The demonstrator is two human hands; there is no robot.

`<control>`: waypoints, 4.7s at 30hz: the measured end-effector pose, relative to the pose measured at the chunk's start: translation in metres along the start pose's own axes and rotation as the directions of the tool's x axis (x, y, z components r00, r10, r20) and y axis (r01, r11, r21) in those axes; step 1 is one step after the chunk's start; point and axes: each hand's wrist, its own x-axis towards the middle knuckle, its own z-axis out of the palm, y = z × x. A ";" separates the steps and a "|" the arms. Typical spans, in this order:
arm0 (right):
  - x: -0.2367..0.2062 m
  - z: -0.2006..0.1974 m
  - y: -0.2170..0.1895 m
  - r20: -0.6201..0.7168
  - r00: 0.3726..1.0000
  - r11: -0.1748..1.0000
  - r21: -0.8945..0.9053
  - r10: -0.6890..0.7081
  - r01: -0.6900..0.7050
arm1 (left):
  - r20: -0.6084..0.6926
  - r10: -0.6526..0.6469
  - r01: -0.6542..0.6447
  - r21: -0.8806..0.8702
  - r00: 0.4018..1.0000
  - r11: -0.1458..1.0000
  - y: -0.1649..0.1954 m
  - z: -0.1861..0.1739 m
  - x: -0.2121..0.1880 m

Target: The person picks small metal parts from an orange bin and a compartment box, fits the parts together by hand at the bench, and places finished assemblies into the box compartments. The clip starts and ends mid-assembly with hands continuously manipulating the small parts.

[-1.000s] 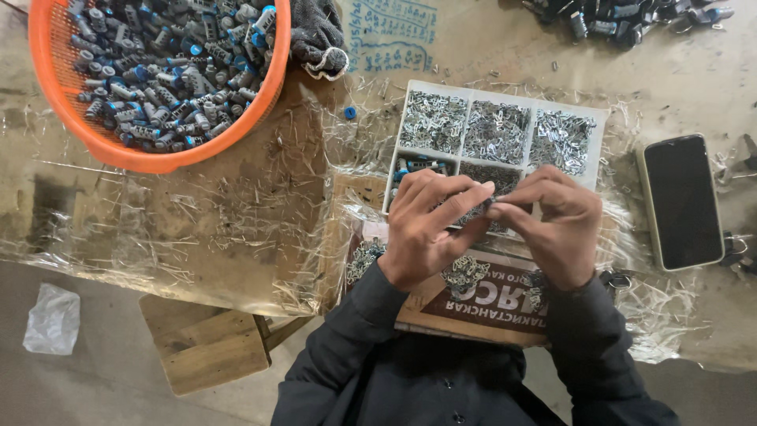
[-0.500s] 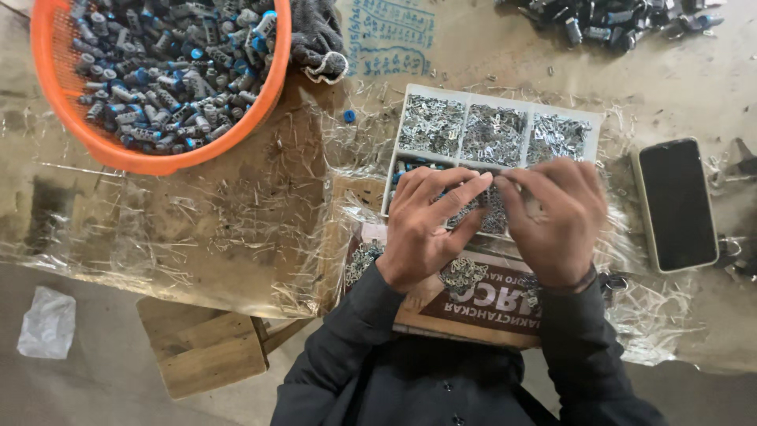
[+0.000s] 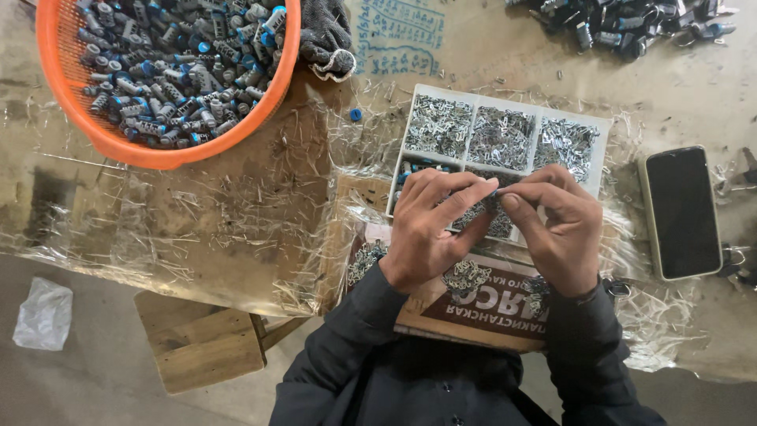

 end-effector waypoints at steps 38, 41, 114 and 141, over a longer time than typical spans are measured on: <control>0.007 0.004 0.001 -0.056 0.984 0.904 -0.407 -0.168 0.131 | 0.001 0.042 -0.042 0.047 0.999 0.998 -0.008 0.004 -0.006; 0.011 0.009 -0.001 0.100 0.977 0.714 -0.669 -0.187 0.206 | 0.014 0.028 -0.029 0.044 1.000 0.999 -0.006 0.002 -0.005; 0.004 0.003 -0.003 0.021 0.995 0.966 -0.240 -0.095 0.097 | 0.011 0.055 -0.056 0.121 0.998 0.991 -0.009 -0.002 -0.005; -0.001 -0.003 0.019 0.047 0.997 0.998 0.031 0.053 -0.055 | 0.152 0.242 -0.279 0.308 0.958 0.910 -0.017 0.003 -0.013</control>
